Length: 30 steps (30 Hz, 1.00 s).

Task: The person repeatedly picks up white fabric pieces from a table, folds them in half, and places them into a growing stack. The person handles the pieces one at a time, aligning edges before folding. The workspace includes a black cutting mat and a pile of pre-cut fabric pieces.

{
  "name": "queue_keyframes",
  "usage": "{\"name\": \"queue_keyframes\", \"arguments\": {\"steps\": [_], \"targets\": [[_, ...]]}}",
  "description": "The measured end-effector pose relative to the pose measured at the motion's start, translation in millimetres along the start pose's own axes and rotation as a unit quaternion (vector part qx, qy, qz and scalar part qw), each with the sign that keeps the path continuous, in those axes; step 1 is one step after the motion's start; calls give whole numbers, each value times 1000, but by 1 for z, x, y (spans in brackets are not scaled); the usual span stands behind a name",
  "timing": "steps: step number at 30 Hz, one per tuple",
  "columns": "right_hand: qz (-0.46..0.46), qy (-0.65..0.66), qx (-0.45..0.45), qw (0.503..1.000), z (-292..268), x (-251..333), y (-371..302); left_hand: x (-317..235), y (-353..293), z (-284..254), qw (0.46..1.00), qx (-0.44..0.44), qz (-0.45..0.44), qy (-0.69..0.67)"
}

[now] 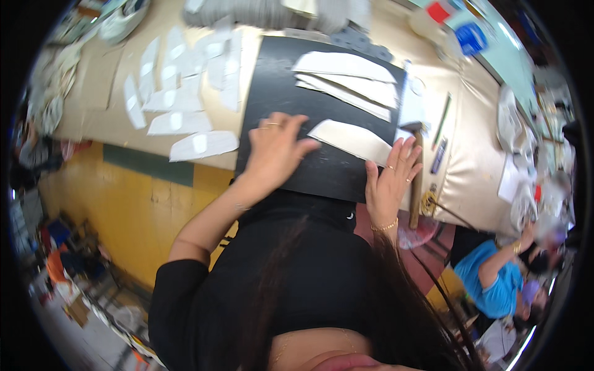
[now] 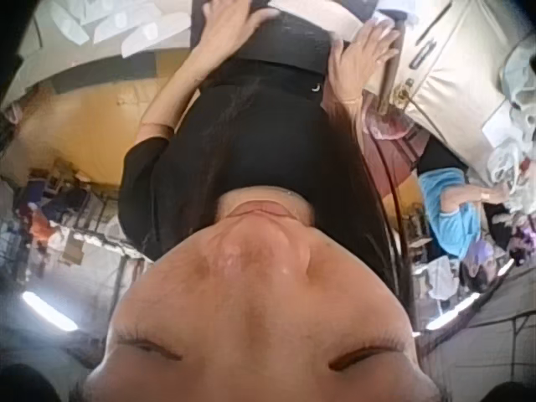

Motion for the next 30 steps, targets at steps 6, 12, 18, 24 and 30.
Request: {"name": "queue_keyframes", "arguments": {"steps": [6, 12, 18, 24, 30], "targets": [[-141, 231, 21, 963, -6, 57, 6, -17, 3, 12, 999, -5, 40, -22], [-74, 406, 29, 910, 18, 50, 8, -17, 17, 18, 957, 57, 52, -281], [-14, 511, 30, 859, 37, 27, 12, -5, 34, 48, 713, 262, -98, -643], [-15, 583, 15, 812, 23, 32, 14, -21, 31, 41, 700, 314, -61, -639], [-10, 538, 11, 843, 15, 35, 16, -37, 21, 38, 679, 323, -23, -659]]}}
Point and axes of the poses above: each hand's wrist, its own y-axis towards the middle knuckle, its own z-axis out of the palm, x = y × z, the point moved 5 cm from there along y, towards the middle knuckle, and after that the axes turned 9 degrees about x, right-handed, at the moved point
